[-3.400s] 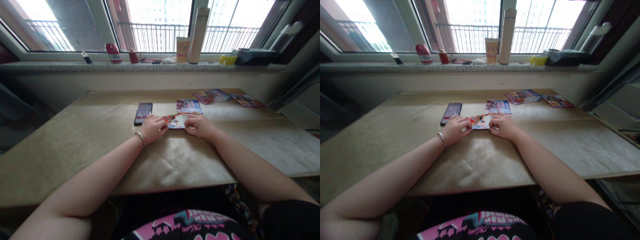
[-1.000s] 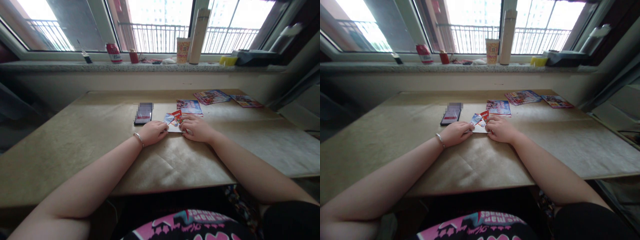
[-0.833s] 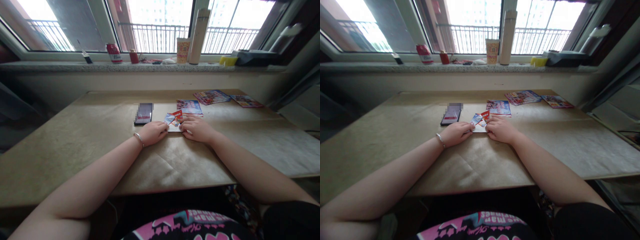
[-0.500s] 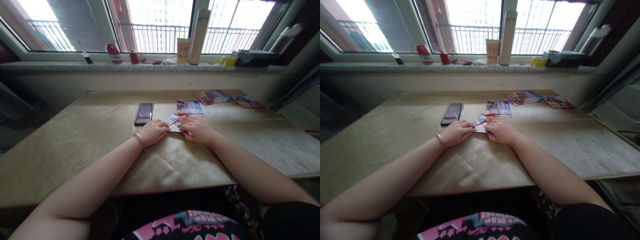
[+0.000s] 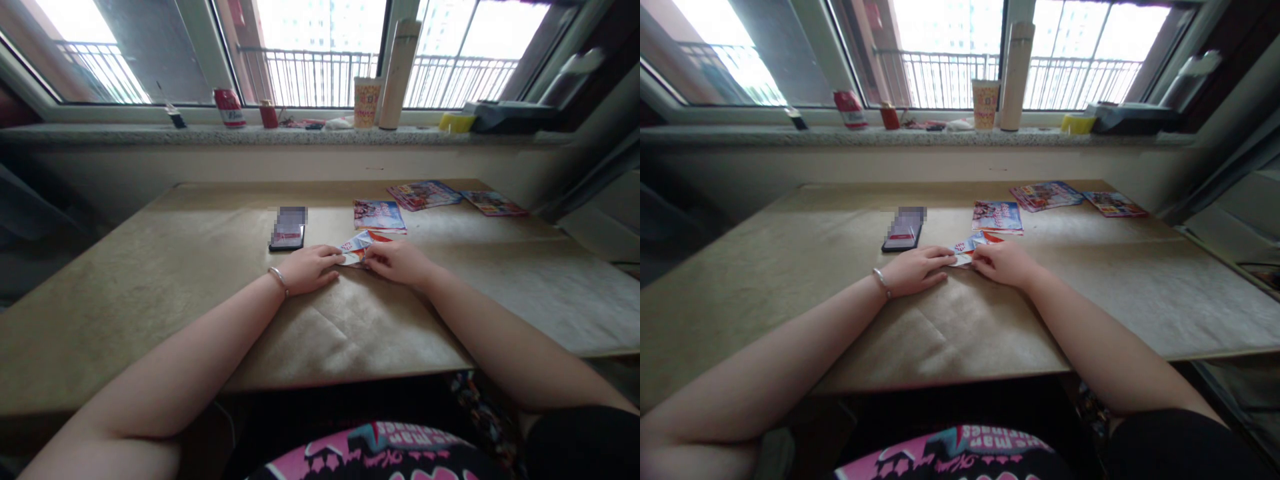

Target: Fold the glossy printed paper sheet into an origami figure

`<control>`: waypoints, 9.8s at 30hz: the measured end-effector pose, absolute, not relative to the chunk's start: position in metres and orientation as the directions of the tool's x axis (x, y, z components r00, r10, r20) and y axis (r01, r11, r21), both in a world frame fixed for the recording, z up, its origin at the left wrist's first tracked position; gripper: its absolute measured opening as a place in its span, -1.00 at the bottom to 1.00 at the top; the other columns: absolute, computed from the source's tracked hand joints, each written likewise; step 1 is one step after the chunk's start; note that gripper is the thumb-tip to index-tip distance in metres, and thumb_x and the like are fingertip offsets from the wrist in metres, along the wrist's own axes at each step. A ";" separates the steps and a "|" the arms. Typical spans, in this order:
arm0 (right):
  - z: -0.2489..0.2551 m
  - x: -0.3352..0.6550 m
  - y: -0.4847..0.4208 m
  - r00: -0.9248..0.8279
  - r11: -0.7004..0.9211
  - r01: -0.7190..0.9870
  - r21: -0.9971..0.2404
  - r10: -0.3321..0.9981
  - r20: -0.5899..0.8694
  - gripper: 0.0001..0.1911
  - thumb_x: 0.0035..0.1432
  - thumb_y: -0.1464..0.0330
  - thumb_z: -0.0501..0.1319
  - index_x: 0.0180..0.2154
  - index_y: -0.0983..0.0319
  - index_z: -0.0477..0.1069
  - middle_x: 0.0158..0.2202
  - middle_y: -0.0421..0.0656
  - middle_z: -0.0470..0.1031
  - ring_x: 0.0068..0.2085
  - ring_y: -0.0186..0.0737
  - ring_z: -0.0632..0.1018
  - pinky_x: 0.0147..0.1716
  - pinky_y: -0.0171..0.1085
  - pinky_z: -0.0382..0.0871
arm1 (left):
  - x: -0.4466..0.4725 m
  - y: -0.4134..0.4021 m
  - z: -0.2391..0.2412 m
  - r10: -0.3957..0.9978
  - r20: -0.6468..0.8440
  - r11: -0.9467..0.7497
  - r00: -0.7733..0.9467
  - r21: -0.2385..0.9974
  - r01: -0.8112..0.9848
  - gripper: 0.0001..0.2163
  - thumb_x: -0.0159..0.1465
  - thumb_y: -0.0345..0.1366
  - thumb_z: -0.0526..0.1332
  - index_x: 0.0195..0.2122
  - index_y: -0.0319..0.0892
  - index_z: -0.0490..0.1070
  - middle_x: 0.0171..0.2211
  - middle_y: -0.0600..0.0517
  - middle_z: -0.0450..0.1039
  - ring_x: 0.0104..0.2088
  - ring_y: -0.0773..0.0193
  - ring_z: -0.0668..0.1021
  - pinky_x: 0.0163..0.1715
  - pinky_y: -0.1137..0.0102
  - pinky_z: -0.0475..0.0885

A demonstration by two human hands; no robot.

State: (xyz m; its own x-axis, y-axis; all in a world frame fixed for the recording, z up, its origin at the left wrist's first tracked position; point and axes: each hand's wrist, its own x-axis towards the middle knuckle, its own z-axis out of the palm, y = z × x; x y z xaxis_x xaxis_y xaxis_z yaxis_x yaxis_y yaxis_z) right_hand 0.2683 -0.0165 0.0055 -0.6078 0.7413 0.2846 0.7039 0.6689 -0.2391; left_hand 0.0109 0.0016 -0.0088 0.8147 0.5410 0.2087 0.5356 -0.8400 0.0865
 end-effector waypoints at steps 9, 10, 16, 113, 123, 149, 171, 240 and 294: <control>-0.014 0.276 0.000 -0.386 0.367 0.640 -0.675 0.913 0.130 -0.74 0.15 0.17 0.12 -0.33 0.23 0.43 -0.62 -0.29 0.33 -0.60 -0.37 0.33 -0.57 -0.37 0.13 | 0.011 0.003 -0.009 0.538 0.205 -0.842 0.818 0.184 0.507 -0.60 0.31 -0.24 0.12 0.16 -0.23 0.28 0.12 -0.14 0.34 0.11 0.13 0.41 0.13 0.27 0.32; -0.014 0.276 0.001 -0.368 0.357 0.642 -0.678 0.920 0.135 -0.73 0.14 0.17 0.12 -0.35 0.23 0.43 -0.63 -0.30 0.30 -0.60 -0.37 0.31 -0.57 -0.37 0.12 | 0.011 0.003 -0.010 0.537 0.206 -0.842 0.818 0.191 0.505 -0.58 0.31 -0.24 0.12 0.17 -0.24 0.25 0.13 -0.15 0.34 0.12 0.13 0.41 0.14 0.26 0.31; -0.016 0.278 0.008 -0.289 0.345 0.715 -0.608 0.938 0.193 -0.77 0.10 0.23 0.11 -0.45 0.24 0.40 -0.56 -0.23 0.36 -0.51 -0.34 0.32 -0.50 -0.34 0.13 | 0.011 0.000 -0.012 0.559 0.181 -0.823 0.809 0.237 0.516 -0.48 0.31 -0.23 0.12 0.26 -0.23 0.08 0.12 -0.16 0.36 0.09 0.14 0.45 0.07 0.27 0.36; -0.010 0.256 0.006 -0.440 0.479 0.863 -0.161 0.868 0.230 -0.76 0.16 0.18 0.19 -0.37 0.23 0.46 -0.34 -0.10 0.56 -0.27 -0.17 0.49 -0.28 -0.25 0.20 | 0.029 -0.009 -0.011 0.492 0.307 -0.855 0.815 -0.004 0.518 -0.73 0.32 -0.30 0.08 -0.02 -0.18 0.46 -0.19 -0.10 0.45 -0.17 0.18 0.48 -0.14 0.27 0.43; -0.014 0.259 0.013 -0.441 0.469 0.874 -0.131 0.876 0.196 -0.76 0.17 0.19 0.19 -0.40 0.22 0.46 -0.34 -0.09 0.56 -0.26 -0.15 0.50 -0.29 -0.25 0.20 | 0.029 -0.010 -0.010 0.491 0.295 -0.856 0.820 -0.015 0.517 -0.72 0.31 -0.30 0.08 -0.01 -0.17 0.45 -0.17 -0.09 0.46 -0.15 0.18 0.48 -0.12 0.29 0.43; -0.011 0.256 0.010 -0.388 0.411 0.899 -0.150 0.907 0.163 -0.76 0.18 0.19 0.18 -0.39 0.20 0.48 -0.32 -0.10 0.58 -0.24 -0.15 0.51 -0.29 -0.26 0.21 | 0.029 -0.011 0.000 0.593 0.261 -0.786 0.762 -0.015 0.618 -0.72 0.27 -0.37 0.08 -0.13 -0.10 0.57 -0.20 -0.01 0.51 -0.24 0.24 0.51 -0.19 0.36 0.45; -0.010 0.257 0.006 -0.390 0.418 0.893 -0.165 0.904 0.178 -0.79 0.17 0.21 0.19 -0.40 0.20 0.48 -0.31 -0.11 0.58 -0.24 -0.15 0.50 -0.29 -0.25 0.23 | 0.014 -0.002 0.002 0.588 0.227 -0.799 0.776 0.018 0.600 -0.72 0.23 -0.39 0.07 -0.19 -0.10 0.57 -0.17 0.02 0.52 -0.22 0.25 0.52 -0.16 0.36 0.45; -0.022 0.321 0.037 -0.617 0.722 0.677 -0.139 0.661 0.428 -0.80 0.10 0.40 0.23 -0.41 0.06 0.64 -0.29 -0.16 0.57 -0.30 -0.21 0.50 -0.22 -0.21 0.35 | 0.024 -0.006 -0.012 0.472 0.213 -0.878 0.855 0.198 0.436 -0.72 0.29 -0.26 0.13 0.01 -0.18 0.37 0.05 -0.13 0.38 0.07 0.12 0.44 0.09 0.25 0.36; -0.008 0.238 -0.014 -0.654 0.706 0.705 0.068 0.609 0.449 -0.87 0.16 0.38 0.13 -0.34 0.20 0.46 -0.33 -0.08 0.53 -0.20 -0.11 0.44 -0.19 -0.19 0.25 | 0.033 0.001 -0.016 0.548 0.402 -0.782 0.734 -0.066 0.620 -0.84 0.29 -0.26 0.12 -0.35 -0.19 0.44 -0.38 -0.02 0.48 -0.37 0.23 0.50 -0.32 0.35 0.36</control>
